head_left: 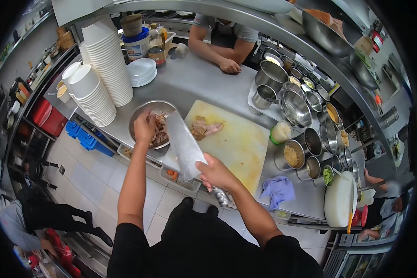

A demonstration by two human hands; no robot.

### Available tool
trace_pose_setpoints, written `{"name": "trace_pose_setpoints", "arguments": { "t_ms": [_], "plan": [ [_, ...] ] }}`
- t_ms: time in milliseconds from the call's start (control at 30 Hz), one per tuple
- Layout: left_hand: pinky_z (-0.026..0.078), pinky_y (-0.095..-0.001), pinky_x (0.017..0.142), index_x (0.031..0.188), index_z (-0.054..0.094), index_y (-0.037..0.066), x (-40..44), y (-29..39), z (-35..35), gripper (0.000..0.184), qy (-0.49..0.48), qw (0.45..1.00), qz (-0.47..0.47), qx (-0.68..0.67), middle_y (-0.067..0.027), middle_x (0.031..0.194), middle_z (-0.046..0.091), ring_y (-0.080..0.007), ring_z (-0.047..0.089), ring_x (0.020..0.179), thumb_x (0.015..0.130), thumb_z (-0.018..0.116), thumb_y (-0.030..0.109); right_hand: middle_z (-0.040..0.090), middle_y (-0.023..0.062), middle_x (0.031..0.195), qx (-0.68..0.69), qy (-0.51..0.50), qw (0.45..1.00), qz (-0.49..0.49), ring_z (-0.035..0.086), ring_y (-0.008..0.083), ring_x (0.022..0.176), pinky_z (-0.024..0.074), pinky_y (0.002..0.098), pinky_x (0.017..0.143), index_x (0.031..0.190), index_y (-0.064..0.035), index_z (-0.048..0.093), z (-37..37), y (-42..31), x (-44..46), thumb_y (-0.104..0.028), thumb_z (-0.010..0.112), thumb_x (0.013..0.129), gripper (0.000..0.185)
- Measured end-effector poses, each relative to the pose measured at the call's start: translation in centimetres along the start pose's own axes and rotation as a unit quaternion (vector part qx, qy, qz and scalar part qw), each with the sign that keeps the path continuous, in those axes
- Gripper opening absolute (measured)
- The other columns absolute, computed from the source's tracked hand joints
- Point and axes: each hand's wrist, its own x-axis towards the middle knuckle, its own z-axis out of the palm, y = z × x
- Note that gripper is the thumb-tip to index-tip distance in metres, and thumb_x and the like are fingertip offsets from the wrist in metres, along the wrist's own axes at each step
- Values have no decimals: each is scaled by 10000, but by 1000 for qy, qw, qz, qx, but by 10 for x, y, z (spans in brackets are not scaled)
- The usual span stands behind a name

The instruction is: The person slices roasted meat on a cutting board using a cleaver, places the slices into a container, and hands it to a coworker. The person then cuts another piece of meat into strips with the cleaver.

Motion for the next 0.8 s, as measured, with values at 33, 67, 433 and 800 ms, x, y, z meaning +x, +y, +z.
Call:
{"name": "trace_pose_setpoints", "arguments": {
  "t_ms": [33,67,433,800],
  "plan": [
    [487,-451,986,1188,709,16,6,-12,-7,304,-17,998,30,59,-225,1131,716,-401,666,1113,913,690,146,463,-1,648,4,25,1000,-3,434,94,455,427,290,417,1266,-75,466,-1,-6,-13,-225,508,1062,257],
    [482,-450,1000,1189,710,27,9,-27,-4,300,-3,987,111,119,-225,1141,711,-404,659,1124,913,690,143,470,1,647,9,51,999,-5,435,96,452,425,289,416,1263,-80,468,-5,-9,-25,-232,518,1057,261],
    [559,-433,869,1078,724,13,29,7,133,260,-288,948,135,0,-226,1075,721,-399,696,986,857,702,146,499,43,594,-56,301,952,22,508,141,419,439,331,385,1003,-24,470,-89,45,-96,-213,534,1023,200],
    [583,-419,839,1070,697,-55,69,56,181,458,-516,826,60,219,-265,1040,726,-379,721,995,748,812,250,605,141,636,-121,367,918,94,599,223,456,500,386,451,1073,18,521,-86,97,-119,-222,497,1025,247]
  ]
}}
